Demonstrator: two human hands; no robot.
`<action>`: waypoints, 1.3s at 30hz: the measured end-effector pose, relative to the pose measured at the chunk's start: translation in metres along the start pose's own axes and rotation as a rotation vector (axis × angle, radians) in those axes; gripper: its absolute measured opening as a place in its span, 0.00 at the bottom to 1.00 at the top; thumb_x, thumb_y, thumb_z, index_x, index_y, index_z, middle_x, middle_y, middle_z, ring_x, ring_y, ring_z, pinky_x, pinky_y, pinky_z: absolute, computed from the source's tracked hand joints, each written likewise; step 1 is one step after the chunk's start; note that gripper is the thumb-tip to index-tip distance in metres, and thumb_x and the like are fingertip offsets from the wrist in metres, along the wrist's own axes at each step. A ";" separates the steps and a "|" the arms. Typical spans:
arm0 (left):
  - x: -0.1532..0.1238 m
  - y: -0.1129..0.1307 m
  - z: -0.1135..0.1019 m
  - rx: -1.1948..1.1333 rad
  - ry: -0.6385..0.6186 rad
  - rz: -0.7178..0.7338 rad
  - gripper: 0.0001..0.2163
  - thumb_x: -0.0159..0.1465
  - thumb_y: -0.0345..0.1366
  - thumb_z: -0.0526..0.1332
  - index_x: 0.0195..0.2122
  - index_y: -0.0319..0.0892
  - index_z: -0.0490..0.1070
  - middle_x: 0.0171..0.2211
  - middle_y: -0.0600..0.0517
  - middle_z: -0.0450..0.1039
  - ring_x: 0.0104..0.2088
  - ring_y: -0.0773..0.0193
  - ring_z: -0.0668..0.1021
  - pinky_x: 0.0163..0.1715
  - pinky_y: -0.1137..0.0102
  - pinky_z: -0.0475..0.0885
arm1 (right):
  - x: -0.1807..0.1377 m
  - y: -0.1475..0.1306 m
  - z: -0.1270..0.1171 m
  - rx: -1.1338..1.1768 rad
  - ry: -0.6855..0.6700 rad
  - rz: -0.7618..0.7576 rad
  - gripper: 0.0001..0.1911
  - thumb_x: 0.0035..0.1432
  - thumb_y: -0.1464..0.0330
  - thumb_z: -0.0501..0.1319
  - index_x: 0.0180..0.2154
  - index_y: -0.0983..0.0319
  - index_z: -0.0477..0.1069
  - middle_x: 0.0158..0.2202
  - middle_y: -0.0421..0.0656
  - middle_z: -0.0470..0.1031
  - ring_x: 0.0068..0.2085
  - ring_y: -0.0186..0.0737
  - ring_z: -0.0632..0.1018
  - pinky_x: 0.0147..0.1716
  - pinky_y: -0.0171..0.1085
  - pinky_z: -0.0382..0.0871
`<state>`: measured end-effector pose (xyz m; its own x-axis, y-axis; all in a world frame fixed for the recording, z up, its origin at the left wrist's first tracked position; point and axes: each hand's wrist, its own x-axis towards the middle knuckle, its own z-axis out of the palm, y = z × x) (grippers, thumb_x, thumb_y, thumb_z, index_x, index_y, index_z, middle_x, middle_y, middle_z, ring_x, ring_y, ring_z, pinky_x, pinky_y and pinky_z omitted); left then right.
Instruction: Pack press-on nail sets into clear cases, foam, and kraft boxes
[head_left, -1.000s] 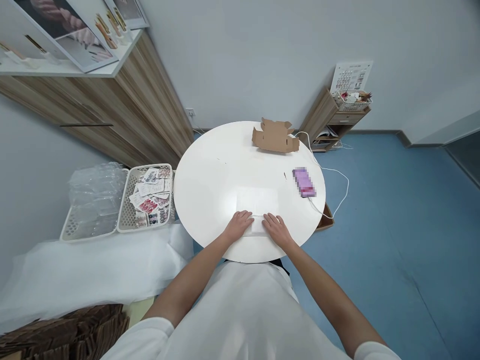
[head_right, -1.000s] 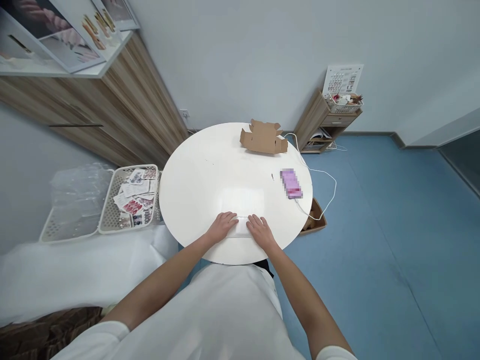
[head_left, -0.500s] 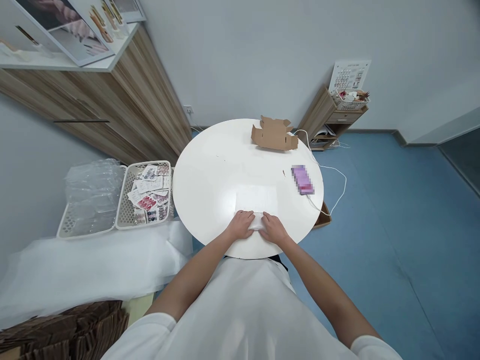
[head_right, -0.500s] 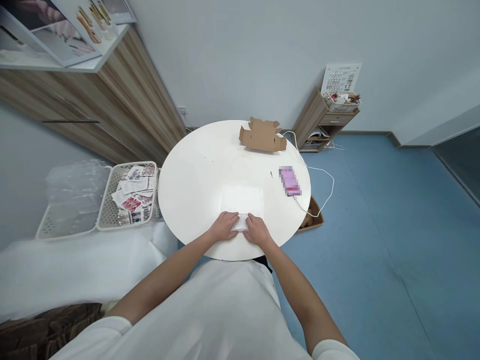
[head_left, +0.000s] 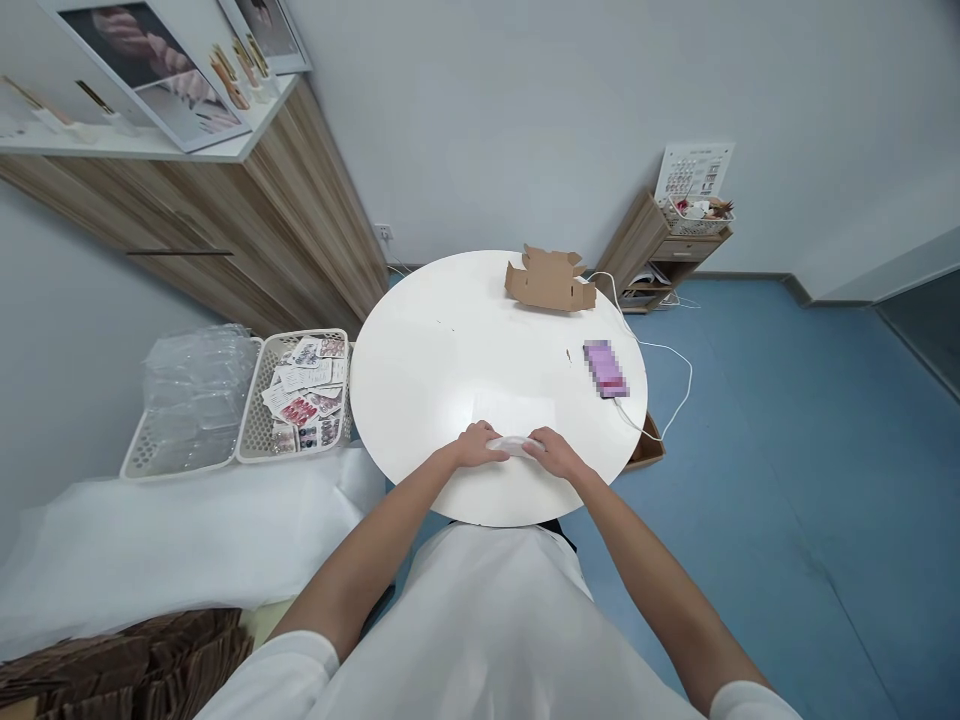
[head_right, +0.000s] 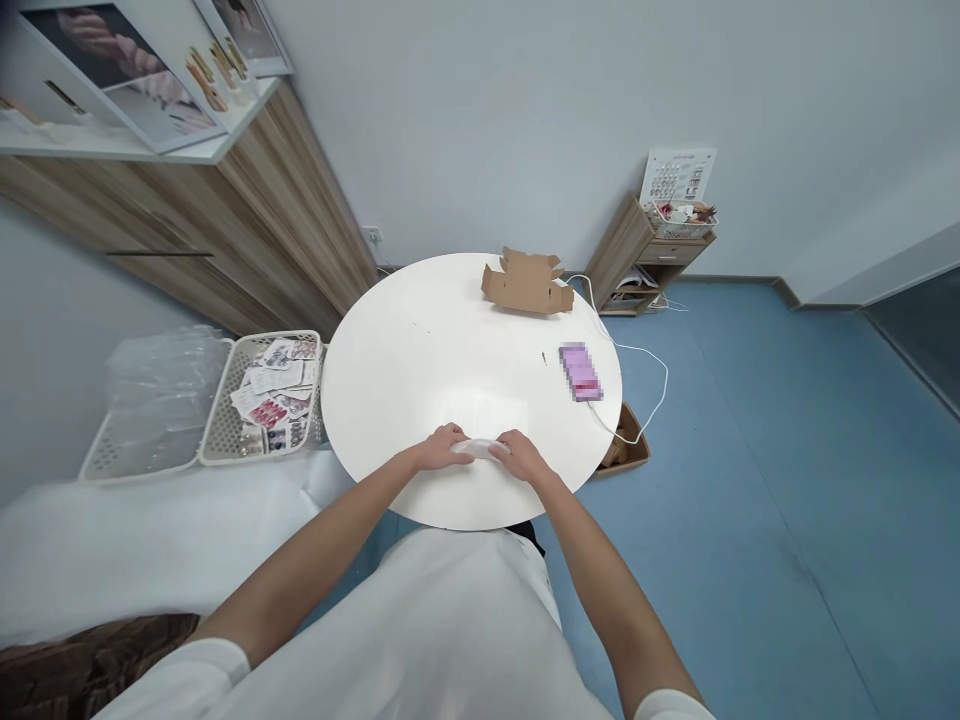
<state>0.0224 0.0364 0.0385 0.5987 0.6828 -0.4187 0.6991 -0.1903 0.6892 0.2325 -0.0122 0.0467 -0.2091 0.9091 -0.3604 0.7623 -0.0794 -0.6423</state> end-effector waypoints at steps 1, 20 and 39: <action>0.003 -0.003 -0.005 -0.048 -0.033 -0.036 0.16 0.47 0.45 0.60 0.35 0.45 0.71 0.42 0.50 0.67 0.44 0.56 0.69 0.40 0.68 0.64 | 0.006 0.001 -0.004 0.005 -0.011 0.016 0.16 0.55 0.57 0.49 0.34 0.61 0.67 0.39 0.46 0.69 0.38 0.40 0.70 0.35 0.35 0.60; 0.002 -0.003 0.017 0.350 0.462 -0.186 0.27 0.52 0.31 0.54 0.55 0.41 0.51 0.53 0.43 0.57 0.51 0.53 0.62 0.45 0.62 0.60 | 0.018 0.039 0.030 0.155 0.572 0.451 0.31 0.51 0.61 0.51 0.55 0.66 0.50 0.54 0.53 0.55 0.56 0.50 0.57 0.52 0.45 0.52; -0.018 0.008 0.065 0.272 0.202 0.093 0.29 0.52 0.34 0.56 0.56 0.47 0.50 0.60 0.47 0.46 0.55 0.49 0.57 0.50 0.56 0.53 | 0.011 0.001 0.037 0.749 0.292 0.435 0.22 0.47 0.66 0.54 0.46 0.63 0.55 0.35 0.46 0.70 0.30 0.36 0.73 0.28 0.35 0.68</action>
<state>0.0426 -0.0234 0.0137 0.5946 0.7741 -0.2173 0.7397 -0.4208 0.5251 0.2085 -0.0178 0.0167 0.2450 0.7961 -0.5533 0.1192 -0.5911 -0.7977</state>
